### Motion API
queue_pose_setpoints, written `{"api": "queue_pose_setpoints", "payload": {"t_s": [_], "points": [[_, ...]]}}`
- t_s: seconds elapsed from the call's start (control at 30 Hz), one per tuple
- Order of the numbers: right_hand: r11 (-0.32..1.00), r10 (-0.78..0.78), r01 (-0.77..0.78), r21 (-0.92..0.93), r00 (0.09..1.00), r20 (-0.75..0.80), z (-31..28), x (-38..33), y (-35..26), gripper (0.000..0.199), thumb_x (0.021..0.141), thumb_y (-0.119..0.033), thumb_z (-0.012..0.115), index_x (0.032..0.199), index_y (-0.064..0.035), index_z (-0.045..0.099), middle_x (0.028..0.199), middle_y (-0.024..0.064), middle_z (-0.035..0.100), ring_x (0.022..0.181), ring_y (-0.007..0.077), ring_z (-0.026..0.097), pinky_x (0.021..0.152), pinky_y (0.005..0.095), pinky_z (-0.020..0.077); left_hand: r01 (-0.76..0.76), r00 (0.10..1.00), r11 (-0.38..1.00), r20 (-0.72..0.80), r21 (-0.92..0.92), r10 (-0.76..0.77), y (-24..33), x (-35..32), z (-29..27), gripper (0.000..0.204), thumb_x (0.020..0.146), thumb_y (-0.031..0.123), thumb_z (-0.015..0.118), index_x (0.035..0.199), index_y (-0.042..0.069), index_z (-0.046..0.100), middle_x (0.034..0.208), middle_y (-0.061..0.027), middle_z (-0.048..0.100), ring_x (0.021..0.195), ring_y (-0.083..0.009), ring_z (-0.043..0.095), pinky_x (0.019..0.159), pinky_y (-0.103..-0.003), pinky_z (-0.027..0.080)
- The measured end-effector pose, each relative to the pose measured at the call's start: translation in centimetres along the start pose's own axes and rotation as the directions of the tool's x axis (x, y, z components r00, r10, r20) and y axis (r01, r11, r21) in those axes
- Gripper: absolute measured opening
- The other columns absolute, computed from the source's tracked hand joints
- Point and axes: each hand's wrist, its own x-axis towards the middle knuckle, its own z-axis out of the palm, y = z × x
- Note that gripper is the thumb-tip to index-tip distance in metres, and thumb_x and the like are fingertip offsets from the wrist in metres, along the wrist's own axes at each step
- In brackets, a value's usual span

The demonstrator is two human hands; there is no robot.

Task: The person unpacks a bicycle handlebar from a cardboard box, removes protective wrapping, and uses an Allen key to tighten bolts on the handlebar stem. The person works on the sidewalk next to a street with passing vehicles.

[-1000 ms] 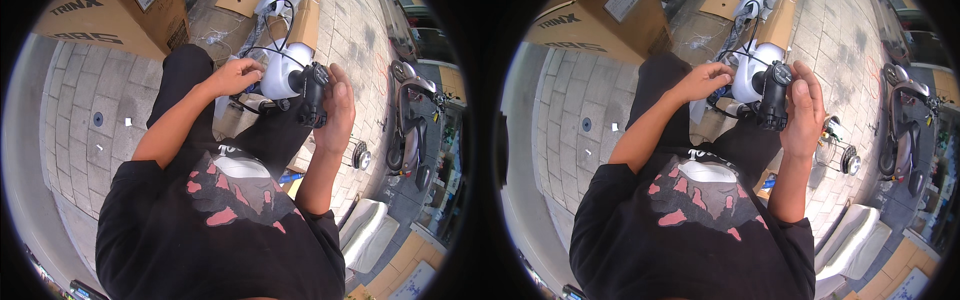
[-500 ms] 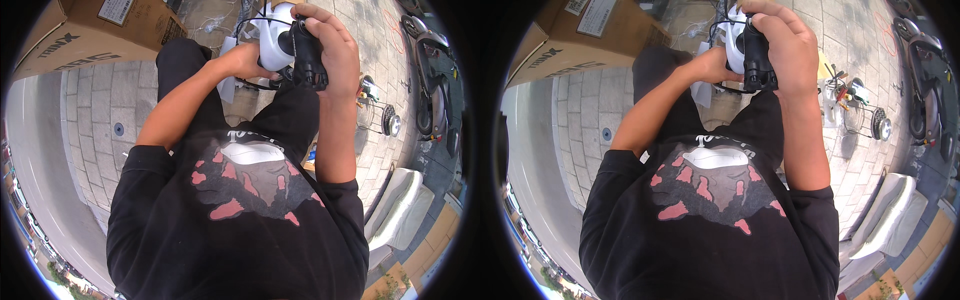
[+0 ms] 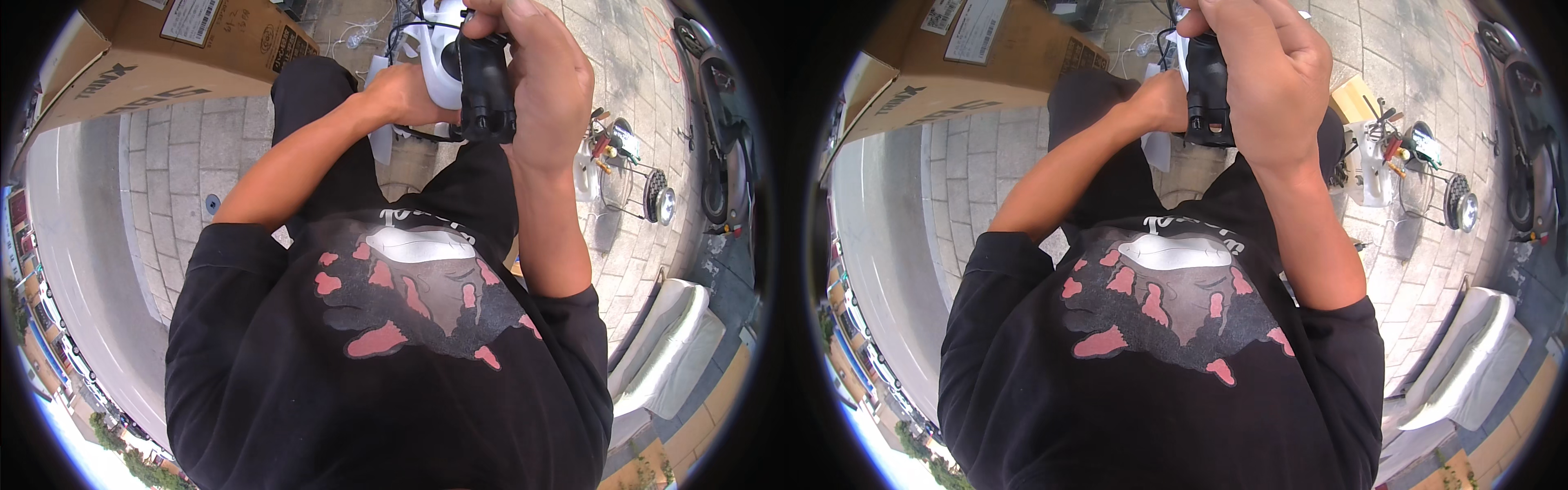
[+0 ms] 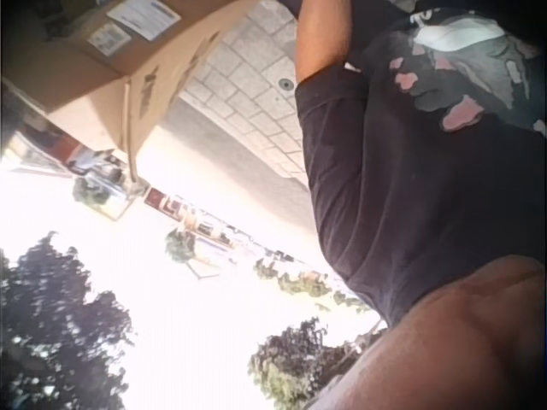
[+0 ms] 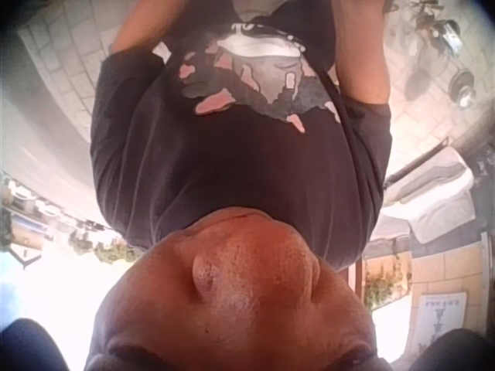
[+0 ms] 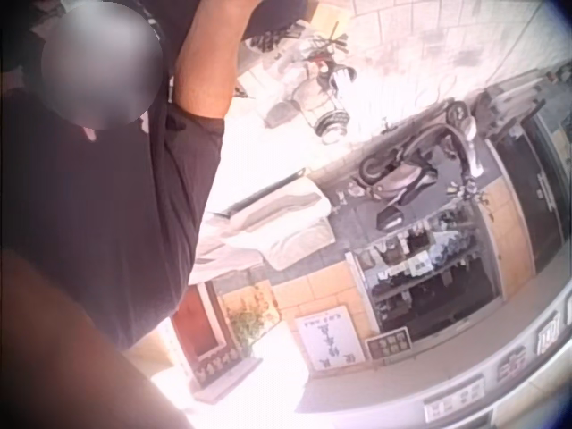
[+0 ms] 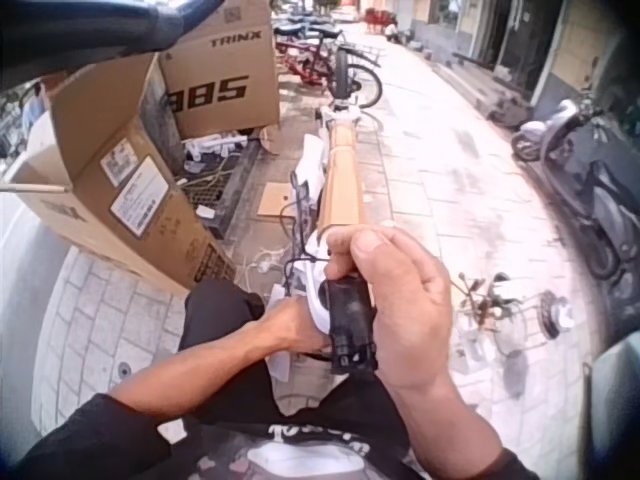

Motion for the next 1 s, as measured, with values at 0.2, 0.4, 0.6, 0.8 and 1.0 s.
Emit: {"api": "queue_pose_setpoints", "payload": {"t_s": [0.2,0.4,0.6,0.8,1.0], "points": [[0.989,-0.069,0.076,-0.123,0.996,0.061,-1.7,0.9,1.8,0.037,0.107,-0.021,0.054,0.122,0.008,0.07,0.109,0.0157,0.074,0.105,0.0195,0.069,0.092,0.0292,0.0539,-0.04,0.999,0.999,0.028,-0.028,0.041,0.7,-0.3,-1.0,0.066,0.078,0.064,0.081,0.121,0.014,0.077,0.117,-0.0139,0.079,0.11,-0.0339,0.075,0.092,-0.044,0.058],[0.943,-0.126,0.205,0.264,0.949,-0.29,-4.9,2.1,1.0,0.03,0.106,-0.023,0.054,0.111,0.0011,0.071,0.098,0.0095,0.074,0.097,0.0194,0.07,0.095,0.0371,0.0506,0.182,0.971,0.983,0.148,0.039,-0.186,3.4,-1.3,-3.1,0.072,0.077,0.068,0.082,0.123,0.013,0.076,0.117,-0.0164,0.079,0.111,-0.0352,0.075,0.096,-0.044,0.058],[0.951,-0.287,0.303,-0.058,0.804,-0.52,-0.8,0.6,3.5,0.022,0.105,-0.021,0.058,0.108,-0.0001,0.062,0.108,0.0096,0.06,0.088,0.0179,0.06,0.086,0.0338,0.0479,0.159,0.975,0.987,0.156,0.022,-0.16,2.5,-0.7,-2.4,0.073,0.073,0.071,0.081,0.114,0.01,0.08,0.113,-0.0191,0.079,0.108,-0.0367,0.075,0.095,-0.044,0.059],[0.934,-0.217,0.356,0.032,0.637,-0.74,-9.1,2.6,-1.3,0.015,0.104,-0.017,0.052,0.097,-0.0042,0.056,0.091,0.0029,0.057,0.083,0.0161,0.056,0.081,0.035,0.047,0.046,0.997,0.999,0.068,0.007,-0.046,-0.6,0.3,-0.3,0.066,0.08,0.065,0.077,0.122,0.013,0.078,0.117,-0.019,0.079,0.111,-0.0376,0.074,0.096,-0.045,0.059],[0.924,-0.339,0.38,-0.049,0.752,-0.565,-0.9,1.2,3.4,0.02,0.106,-0.021,0.061,0.106,-0.0006,0.063,0.09,0.0059,0.059,0.083,0.017,0.058,0.077,0.0308,0.0488,0.044,0.998,0.999,0.047,0.003,-0.044,-1.1,0.5,0.3,0.057,0.084,0.057,0.078,0.118,0.011,0.077,0.109,-0.0188,0.079,0.103,-0.0397,0.075,0.087,-0.048,0.059]]}}
